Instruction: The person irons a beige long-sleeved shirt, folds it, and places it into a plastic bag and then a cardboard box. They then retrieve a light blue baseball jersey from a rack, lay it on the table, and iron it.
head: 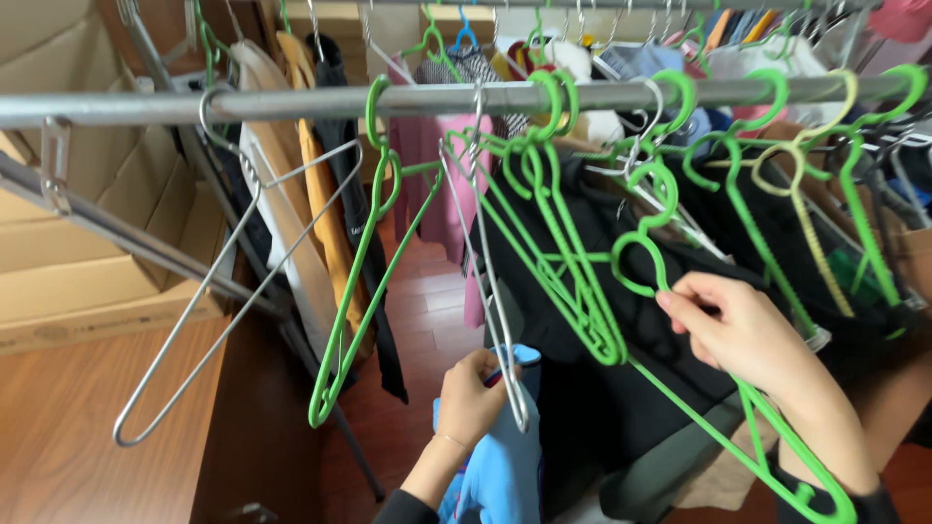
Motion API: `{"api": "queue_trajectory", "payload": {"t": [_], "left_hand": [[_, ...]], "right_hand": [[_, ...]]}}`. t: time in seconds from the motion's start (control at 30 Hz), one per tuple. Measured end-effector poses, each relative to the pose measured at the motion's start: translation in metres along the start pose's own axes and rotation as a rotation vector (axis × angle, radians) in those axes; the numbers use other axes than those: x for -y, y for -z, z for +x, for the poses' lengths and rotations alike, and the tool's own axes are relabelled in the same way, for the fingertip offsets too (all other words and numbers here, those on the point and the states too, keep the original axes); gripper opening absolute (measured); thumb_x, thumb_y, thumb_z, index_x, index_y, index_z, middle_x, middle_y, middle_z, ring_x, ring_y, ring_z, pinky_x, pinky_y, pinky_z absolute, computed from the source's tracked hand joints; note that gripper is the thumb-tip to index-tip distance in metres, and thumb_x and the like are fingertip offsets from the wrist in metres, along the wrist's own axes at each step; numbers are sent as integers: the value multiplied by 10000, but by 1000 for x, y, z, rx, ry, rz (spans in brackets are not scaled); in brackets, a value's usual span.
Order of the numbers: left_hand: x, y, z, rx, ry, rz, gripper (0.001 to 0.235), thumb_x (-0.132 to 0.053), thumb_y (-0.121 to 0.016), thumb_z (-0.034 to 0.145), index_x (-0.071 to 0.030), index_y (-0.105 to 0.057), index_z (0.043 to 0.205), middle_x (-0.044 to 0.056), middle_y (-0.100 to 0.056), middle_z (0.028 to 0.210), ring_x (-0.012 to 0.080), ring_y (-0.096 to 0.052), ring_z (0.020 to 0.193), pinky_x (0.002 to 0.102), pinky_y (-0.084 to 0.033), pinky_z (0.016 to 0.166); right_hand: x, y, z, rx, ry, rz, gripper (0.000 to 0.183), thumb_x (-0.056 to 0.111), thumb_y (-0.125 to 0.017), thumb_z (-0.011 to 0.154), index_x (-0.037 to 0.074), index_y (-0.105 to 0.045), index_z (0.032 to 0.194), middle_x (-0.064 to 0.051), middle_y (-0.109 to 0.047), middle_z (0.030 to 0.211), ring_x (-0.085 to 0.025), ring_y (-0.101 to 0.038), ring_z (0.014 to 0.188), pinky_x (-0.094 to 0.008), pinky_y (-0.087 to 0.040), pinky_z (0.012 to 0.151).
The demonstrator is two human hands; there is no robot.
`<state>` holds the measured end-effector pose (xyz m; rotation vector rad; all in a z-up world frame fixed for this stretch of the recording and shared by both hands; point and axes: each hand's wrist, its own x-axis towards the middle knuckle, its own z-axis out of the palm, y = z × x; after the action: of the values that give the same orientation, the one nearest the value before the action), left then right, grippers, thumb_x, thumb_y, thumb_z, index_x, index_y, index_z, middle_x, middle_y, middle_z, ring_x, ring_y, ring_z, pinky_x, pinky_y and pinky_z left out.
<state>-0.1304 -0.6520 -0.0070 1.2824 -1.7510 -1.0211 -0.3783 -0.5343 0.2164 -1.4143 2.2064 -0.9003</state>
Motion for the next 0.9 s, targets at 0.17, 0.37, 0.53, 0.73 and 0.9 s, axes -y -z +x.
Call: {"api": "queue_trajectory", "payload": {"t": [0.17,0.37,0.53,0.73,0.9], "left_hand": [[-13,15,4,-20,25,-40,368,-435,-856,890,-176,-612,797,-53,-513,700,120,-454,686,340,-378,640],[-31,28,-16,-73,97,-37,330,-345,-817,870,-157,-589,721,-56,-457,649,109,-423,675,315,-376,648],[-28,33,-35,-202,94,-30,327,-408,-859,875,-156,-669,789,-62,-625,723,86,-582,740,313,-468,710],[-31,22,-70,-347,157,-60,314,-442,-780,912,-161,-679,814,-63,-717,771,86,-664,784,304,-496,753],[-47,21,-115,-447,281,-52,316,-455,-748,917,-164,-680,816,-63,-738,798,76,-689,821,311,-482,750]], "right_hand": [[36,11,38,-77,275,150,429,233,-638,1100,18,-551,738,-101,-436,446,-170,-388,373,-299,-341,480],[76,-5,84,-120,265,100,371,266,-681,1079,75,-577,778,-45,-608,657,-182,-530,440,-298,-410,596],[74,-22,84,-61,261,11,399,306,-668,1076,109,-570,742,-42,-608,575,-197,-601,478,-314,-468,638],[53,-18,75,139,272,126,300,339,-588,1116,59,-688,1077,-78,-721,859,-209,-667,623,-357,-550,637],[6,-9,35,243,262,355,481,381,-482,1124,83,-647,1463,-137,-787,1190,-204,-757,1041,-318,-574,854]]}}
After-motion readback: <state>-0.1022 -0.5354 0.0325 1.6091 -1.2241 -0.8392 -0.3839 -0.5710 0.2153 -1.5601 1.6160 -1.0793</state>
